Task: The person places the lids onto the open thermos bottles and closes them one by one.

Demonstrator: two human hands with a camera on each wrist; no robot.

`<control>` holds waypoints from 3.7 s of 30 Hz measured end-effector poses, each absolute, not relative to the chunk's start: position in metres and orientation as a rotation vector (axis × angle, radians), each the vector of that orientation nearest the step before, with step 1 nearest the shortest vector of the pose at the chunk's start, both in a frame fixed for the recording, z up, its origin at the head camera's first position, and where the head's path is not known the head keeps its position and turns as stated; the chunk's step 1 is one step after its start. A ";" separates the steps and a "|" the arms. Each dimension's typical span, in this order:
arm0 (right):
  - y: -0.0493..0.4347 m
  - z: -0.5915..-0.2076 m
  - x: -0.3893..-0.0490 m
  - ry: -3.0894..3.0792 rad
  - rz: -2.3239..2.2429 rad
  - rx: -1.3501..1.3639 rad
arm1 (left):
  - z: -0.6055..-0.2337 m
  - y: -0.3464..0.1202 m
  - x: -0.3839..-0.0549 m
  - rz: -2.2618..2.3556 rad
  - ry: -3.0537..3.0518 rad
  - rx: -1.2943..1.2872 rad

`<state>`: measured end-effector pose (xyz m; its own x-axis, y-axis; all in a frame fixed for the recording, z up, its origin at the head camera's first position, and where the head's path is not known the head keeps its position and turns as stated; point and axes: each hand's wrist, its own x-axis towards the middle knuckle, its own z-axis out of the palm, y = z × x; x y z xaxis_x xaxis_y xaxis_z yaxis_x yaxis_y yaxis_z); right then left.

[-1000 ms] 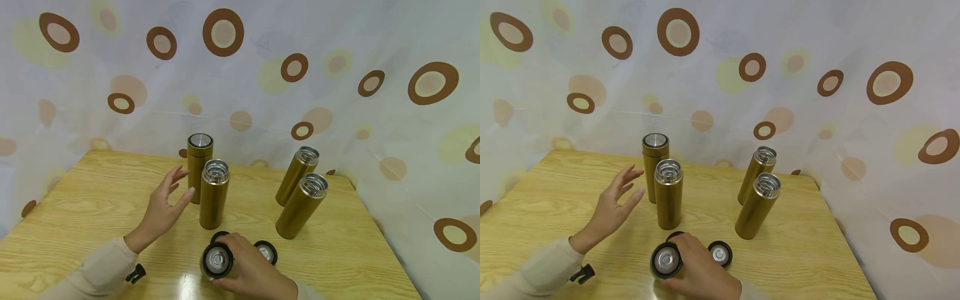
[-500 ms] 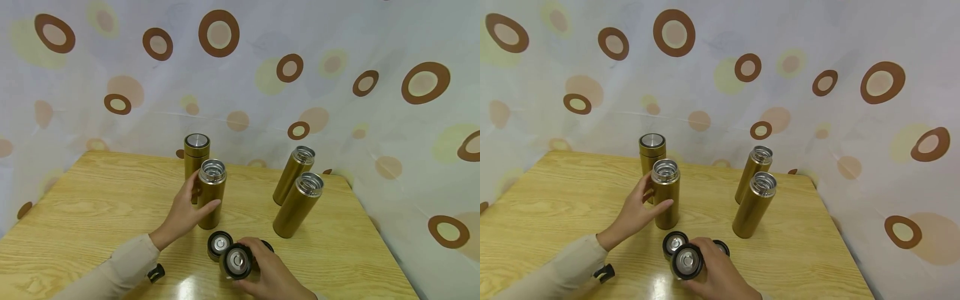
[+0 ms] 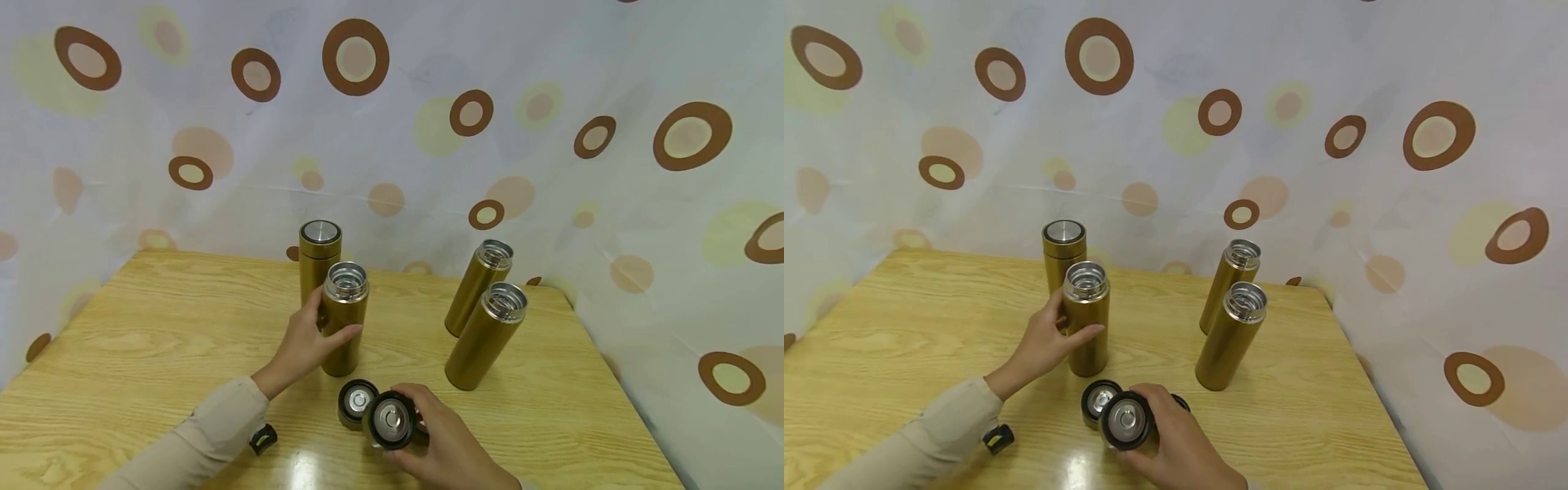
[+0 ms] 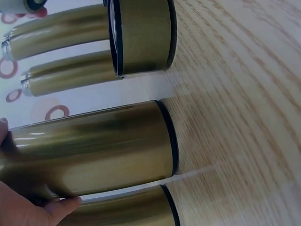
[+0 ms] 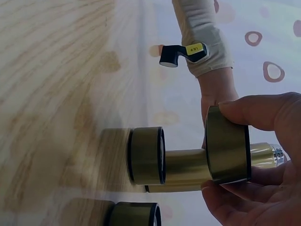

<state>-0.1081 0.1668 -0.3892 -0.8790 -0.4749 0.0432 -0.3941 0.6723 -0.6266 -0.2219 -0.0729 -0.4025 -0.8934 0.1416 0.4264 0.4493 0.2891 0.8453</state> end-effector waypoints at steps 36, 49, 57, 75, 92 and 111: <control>0.184 -0.341 -0.154 2.486 -1.770 -0.771 | -0.405 -0.072 -0.223 -1.623 -2.267 -0.563; 0.172 -0.325 -0.173 2.266 -2.036 -0.701 | -0.405 -0.072 -0.223 -1.641 -2.268 -0.566; 0.162 -0.316 -0.184 2.389 -1.958 -0.544 | -0.405 -0.072 -0.222 -1.650 -2.267 -0.556; 0.132 -0.285 -0.218 2.826 -1.575 -1.029 | -0.405 -0.072 -0.222 -1.637 -2.250 -0.586; 0.106 -0.256 -0.239 2.904 -0.648 -1.454 | -0.406 -0.073 -0.221 -1.645 -2.275 -0.593; 0.095 -0.258 -0.245 2.916 -0.411 -1.411 | -0.406 -0.074 -0.222 -1.626 -2.269 -0.611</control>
